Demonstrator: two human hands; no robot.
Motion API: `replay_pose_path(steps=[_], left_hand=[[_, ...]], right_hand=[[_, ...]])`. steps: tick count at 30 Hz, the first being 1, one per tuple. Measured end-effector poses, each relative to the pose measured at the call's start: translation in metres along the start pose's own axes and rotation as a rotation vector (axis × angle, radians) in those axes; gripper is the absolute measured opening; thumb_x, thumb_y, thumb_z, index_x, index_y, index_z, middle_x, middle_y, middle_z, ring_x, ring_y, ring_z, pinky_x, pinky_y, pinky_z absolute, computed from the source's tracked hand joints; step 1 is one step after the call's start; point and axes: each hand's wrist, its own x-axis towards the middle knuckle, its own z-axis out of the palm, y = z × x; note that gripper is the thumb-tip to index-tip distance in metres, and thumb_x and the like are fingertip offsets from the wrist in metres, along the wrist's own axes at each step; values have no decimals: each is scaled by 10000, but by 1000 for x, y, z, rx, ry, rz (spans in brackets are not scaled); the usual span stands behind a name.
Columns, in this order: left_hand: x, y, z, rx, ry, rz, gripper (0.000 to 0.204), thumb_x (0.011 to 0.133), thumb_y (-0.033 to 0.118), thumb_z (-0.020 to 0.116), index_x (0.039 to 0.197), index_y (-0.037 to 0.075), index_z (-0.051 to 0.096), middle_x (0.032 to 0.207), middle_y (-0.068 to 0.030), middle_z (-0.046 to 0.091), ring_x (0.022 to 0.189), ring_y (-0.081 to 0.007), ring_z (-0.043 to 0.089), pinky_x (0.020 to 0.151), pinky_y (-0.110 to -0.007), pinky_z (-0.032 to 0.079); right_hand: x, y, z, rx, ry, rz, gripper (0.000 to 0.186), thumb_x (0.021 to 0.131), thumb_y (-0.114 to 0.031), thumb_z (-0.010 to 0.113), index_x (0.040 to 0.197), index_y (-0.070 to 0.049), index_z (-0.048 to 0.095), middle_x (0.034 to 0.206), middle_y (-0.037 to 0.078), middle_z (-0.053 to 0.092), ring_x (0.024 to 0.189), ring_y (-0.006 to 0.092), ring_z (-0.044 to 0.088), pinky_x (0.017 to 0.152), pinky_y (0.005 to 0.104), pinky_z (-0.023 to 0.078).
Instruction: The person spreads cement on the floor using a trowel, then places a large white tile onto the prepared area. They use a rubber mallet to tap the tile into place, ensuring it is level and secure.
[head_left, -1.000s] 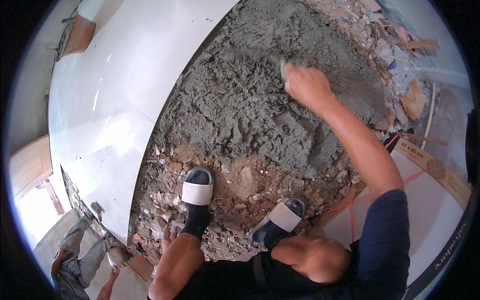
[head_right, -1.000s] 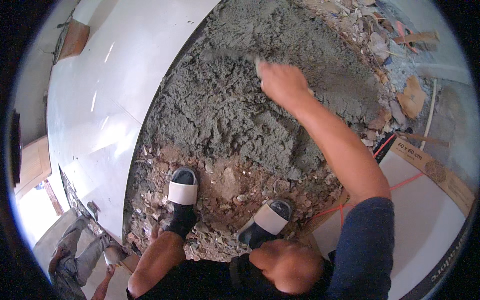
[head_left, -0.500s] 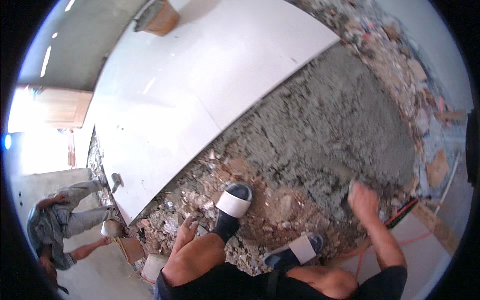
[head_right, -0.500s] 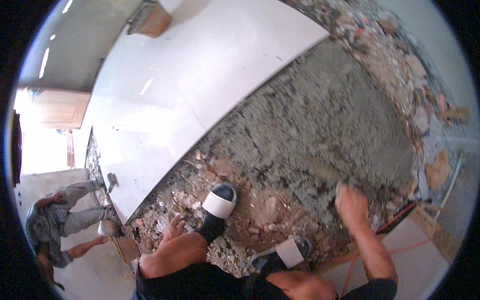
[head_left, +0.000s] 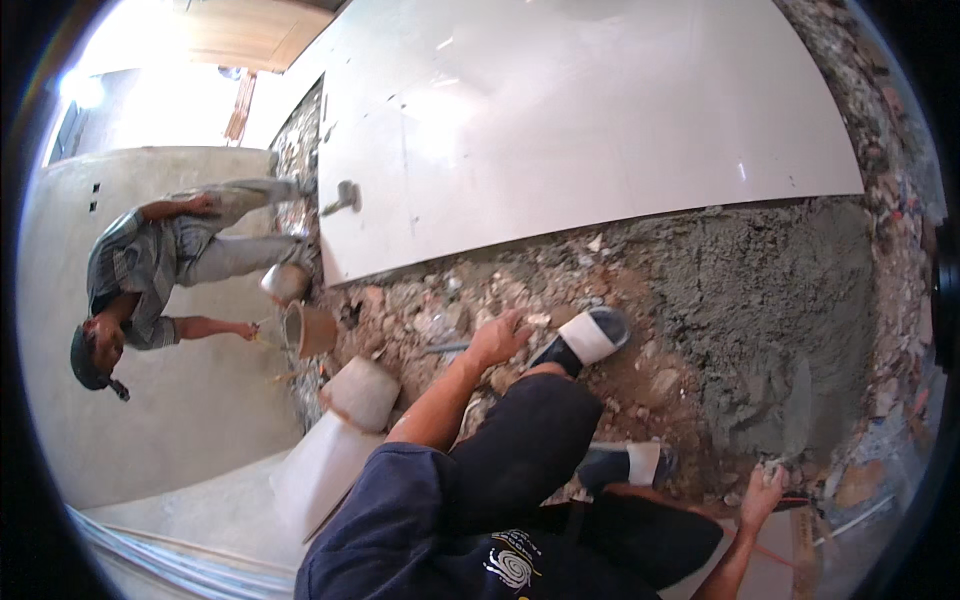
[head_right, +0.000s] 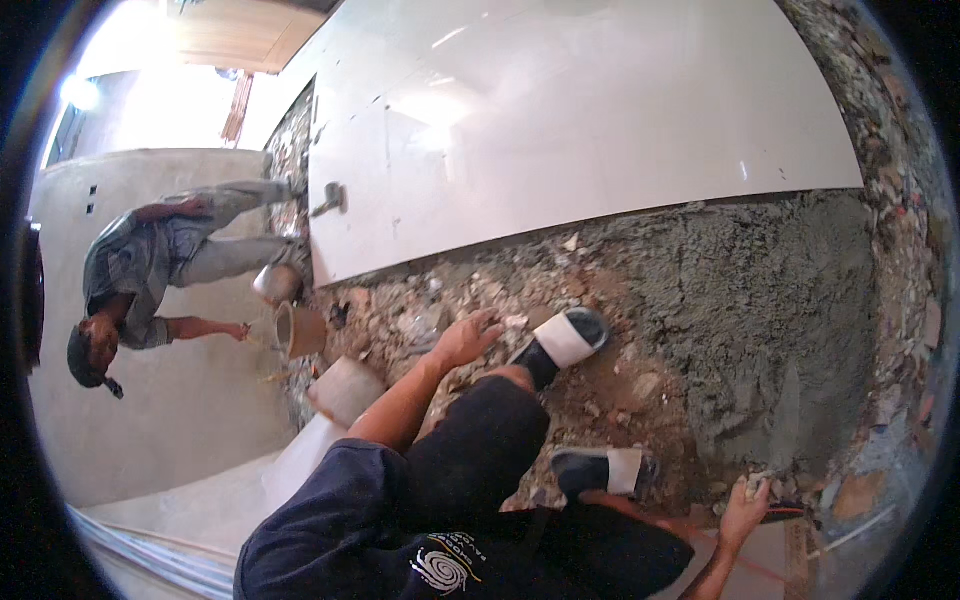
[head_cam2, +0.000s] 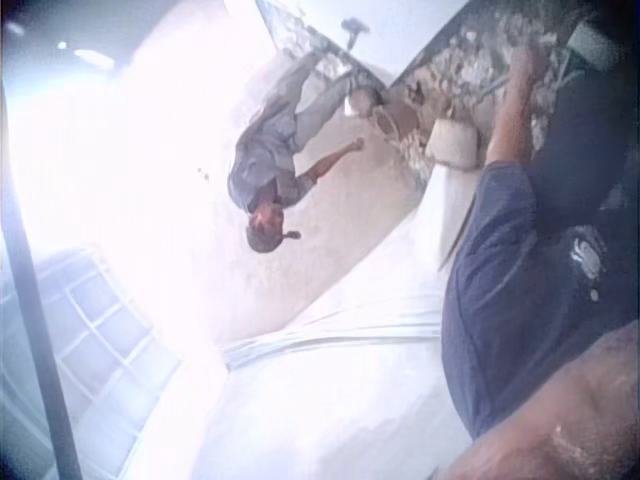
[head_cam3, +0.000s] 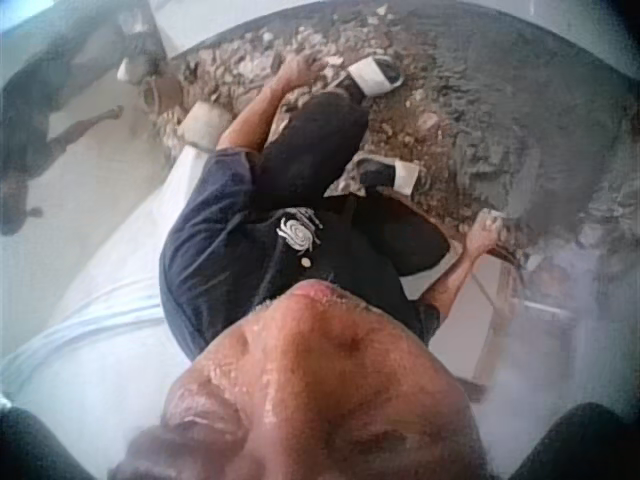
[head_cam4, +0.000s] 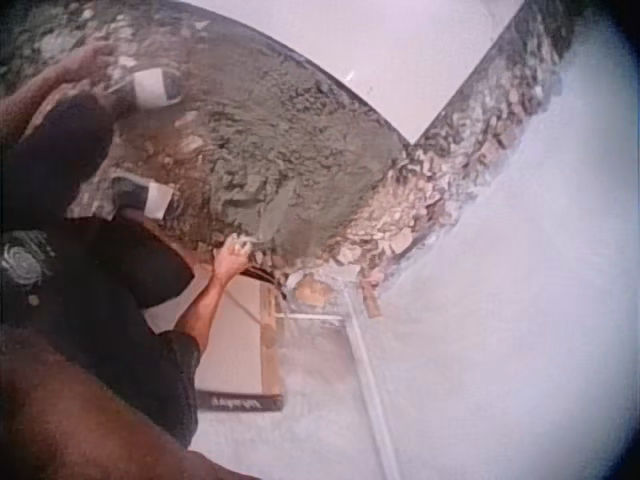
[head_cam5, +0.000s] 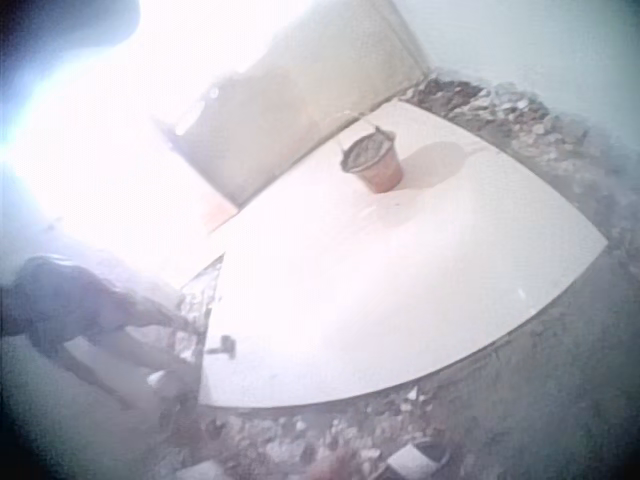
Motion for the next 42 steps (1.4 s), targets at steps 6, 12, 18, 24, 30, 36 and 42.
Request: replay_pose_path(steps=[6, 12, 18, 24, 30, 36, 42], left_hand=[[-179, 3, -83, -147, -64, -198, 548, 896, 464, 498, 1255, 50, 525, 1178, -236, 581, 1108, -388, 546, 934, -424, 427], [-324, 86, -171, -290, 77, -186, 363, 903, 290, 487, 994, -23, 647, 979, -205, 659, 976, -391, 602, 856, -431, 467], [-367, 211, -198, -644, -113, 296, 404, 913, 337, 551, 1084, -22, 619, 1059, -178, 646, 971, -298, 627, 860, -349, 478], [-340, 234, -234, -1083, -513, -24, 443, 977, 371, 456, 1128, -30, 567, 1030, -57, 609, 935, -158, 551, 857, -311, 445], [-285, 194, -278, -1319, -330, -111, 374, 963, 356, 483, 932, -4, 580, 853, -40, 604, 777, -88, 540, 696, -264, 466], [-243, 156, -325, -1549, 90, -264, 276, 958, 260, 473, 940, 1, 568, 800, -104, 637, 682, -183, 623, 656, -309, 504], [-219, 44, -372, -1927, 366, -496, 176, 916, 208, 535, 943, 37, 570, 730, -86, 600, 649, -220, 627, 576, -327, 545]], right_hand=[[-104, -68, -99, 119, -95, 143, 369, 842, -188, 648, 1117, 33, 539, 969, 145, 606, 798, 230, 603, 684, 360, 504], [-238, -169, -189, 233, -512, 237, 482, 818, -242, 676, 1176, 31, 502, 907, 131, 634, 664, 177, 630, 521, 296, 529], [-299, -299, -210, -12, -644, -134, 595, 770, -385, 678, 1186, 4, 505, 1029, 246, 625, 938, 365, 629, 804, 435, 488], [-310, -425, -195, -132, -676, -503, 465, 795, -369, 621, 1130, -57, 537, 1034, 234, 616, 963, 415, 588, 791, 465, 471], [-302, -514, -135, -196, -687, -467, 427, 808, -326, 614, 1107, -32, 530, 1028, 278, 599, 970, 449, 571, 787, 474, 465], [-298, -582, -103, -350, -859, -430, 585, 819, -444, 615, 1179, 6, 512, 981, 256, 635, 955, 388, 618, 820, 436, 469], [-281, -644, -112, -449, -878, -432, 542, 851, -470, 587, 1125, -3, 573, 987, 214, 652, 927, 360, 631, 804, 411, 478]])
